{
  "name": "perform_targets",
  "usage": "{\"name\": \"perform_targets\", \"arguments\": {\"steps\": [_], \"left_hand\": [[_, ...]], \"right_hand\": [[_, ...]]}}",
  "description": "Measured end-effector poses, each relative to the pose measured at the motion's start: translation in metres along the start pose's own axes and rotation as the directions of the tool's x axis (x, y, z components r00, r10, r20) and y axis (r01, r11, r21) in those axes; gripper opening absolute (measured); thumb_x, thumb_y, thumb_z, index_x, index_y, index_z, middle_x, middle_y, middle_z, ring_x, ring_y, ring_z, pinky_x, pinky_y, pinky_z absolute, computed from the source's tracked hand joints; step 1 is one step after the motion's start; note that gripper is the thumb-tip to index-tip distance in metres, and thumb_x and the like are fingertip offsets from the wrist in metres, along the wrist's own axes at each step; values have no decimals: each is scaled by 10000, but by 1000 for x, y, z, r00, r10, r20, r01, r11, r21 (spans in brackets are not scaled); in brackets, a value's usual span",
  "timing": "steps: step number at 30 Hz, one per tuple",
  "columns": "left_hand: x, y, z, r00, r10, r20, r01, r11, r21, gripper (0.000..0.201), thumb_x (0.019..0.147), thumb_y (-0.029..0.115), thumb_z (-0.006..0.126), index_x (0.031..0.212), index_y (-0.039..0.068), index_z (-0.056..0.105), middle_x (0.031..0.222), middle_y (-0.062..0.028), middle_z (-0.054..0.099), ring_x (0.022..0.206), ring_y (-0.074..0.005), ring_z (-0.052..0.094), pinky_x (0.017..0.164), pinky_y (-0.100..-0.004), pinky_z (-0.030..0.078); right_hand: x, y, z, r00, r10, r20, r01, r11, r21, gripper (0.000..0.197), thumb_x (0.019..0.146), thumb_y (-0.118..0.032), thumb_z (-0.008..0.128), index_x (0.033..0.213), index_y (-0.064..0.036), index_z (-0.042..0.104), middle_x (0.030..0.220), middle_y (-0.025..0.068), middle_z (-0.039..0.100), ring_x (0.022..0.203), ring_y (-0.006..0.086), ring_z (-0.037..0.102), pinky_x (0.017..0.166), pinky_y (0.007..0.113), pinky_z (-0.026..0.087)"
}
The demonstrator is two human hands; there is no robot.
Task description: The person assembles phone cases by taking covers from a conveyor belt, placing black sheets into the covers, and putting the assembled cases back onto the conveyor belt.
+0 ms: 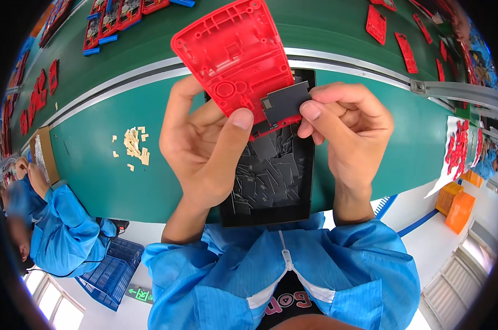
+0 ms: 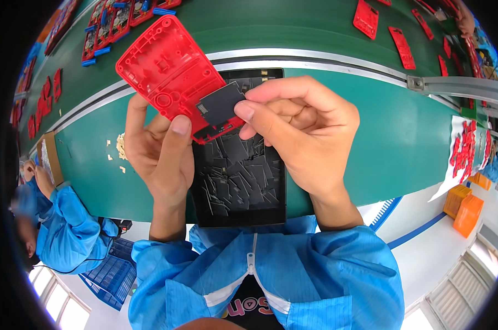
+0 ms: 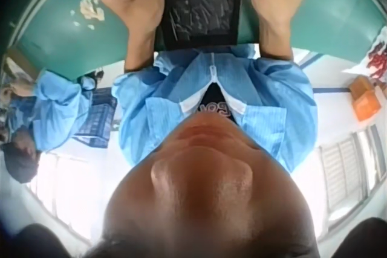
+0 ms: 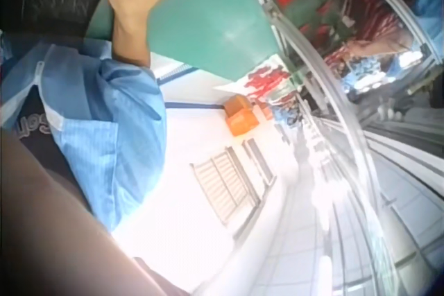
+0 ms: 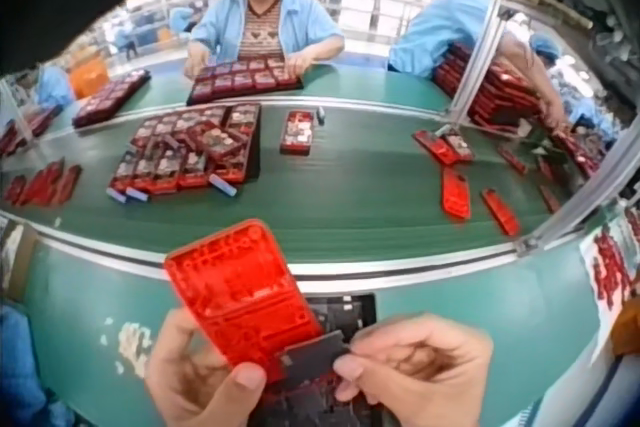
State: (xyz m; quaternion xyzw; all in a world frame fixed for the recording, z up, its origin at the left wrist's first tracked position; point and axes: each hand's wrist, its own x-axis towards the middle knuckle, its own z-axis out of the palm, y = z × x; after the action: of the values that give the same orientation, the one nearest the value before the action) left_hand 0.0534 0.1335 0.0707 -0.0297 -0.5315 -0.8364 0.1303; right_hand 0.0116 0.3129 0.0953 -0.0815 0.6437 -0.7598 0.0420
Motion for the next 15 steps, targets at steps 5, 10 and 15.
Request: {"name": "perform_targets", "arguments": {"steps": [5,10,15], "left_hand": [[1,-1,1,1000,11,23,-11,1000,-29,412,993,-64,570,1363,-54,390,1205,-257,693,1135,-219,657,965,-320,516],[0,0,0,999,-7,48,7,1000,-1,416,990,-75,569,1364,-49,389,1203,-251,696,1129,-209,656,949,-303,517],[-1,-2,1,1000,-6,18,6,1000,10,411,986,-83,568,1357,-48,394,1196,-243,699,1111,-203,665,935,-300,526]], "right_hand": [[0,0,0,999,-39,-4,39,999,37,168,856,104,747,1010,55,700,832,121,750,722,141,732,591,207,531],[-1,0,4,995,-101,4,101,994,-31,185,841,132,746,1011,77,696,841,123,741,709,127,713,624,221,554],[-1,4,5,987,-162,23,163,981,-108,191,829,135,755,1000,64,711,863,81,704,689,75,634,612,201,489]]}}
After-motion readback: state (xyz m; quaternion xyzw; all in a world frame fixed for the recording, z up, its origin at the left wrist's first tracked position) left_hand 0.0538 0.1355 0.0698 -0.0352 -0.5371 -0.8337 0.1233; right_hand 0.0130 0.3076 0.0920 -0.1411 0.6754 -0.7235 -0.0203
